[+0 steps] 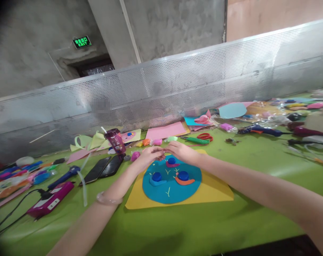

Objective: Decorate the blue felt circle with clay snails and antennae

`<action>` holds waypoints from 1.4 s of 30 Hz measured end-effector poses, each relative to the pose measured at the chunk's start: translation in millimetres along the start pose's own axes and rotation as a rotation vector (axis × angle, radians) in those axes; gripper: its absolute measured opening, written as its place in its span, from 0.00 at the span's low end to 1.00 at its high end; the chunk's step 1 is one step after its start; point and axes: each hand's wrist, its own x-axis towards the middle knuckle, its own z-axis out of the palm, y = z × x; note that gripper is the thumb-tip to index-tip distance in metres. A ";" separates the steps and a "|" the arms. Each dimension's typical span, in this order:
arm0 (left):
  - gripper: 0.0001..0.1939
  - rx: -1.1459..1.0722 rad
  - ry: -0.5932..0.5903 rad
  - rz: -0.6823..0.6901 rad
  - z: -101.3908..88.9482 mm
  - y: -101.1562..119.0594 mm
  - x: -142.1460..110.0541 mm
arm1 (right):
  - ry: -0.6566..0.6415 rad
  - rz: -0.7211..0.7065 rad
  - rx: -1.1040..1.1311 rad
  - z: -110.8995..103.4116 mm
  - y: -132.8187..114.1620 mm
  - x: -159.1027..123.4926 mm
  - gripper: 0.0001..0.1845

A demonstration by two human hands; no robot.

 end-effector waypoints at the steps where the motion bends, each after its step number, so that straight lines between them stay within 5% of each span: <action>1: 0.09 0.003 -0.002 -0.003 0.2 0.4 -0.3 | 0.002 0.011 -0.004 0.2 0.7 -0.3 0.17; 21: 0.09 -0.018 0.034 -0.040 -2.0 3.0 0.6 | 0.055 0.061 0.054 -0.1 0.7 1.4 0.13; 42: 0.07 -0.022 0.094 -0.026 -7.1 -2.9 2.8 | -0.123 0.194 0.151 -4.1 -3.0 2.5 0.12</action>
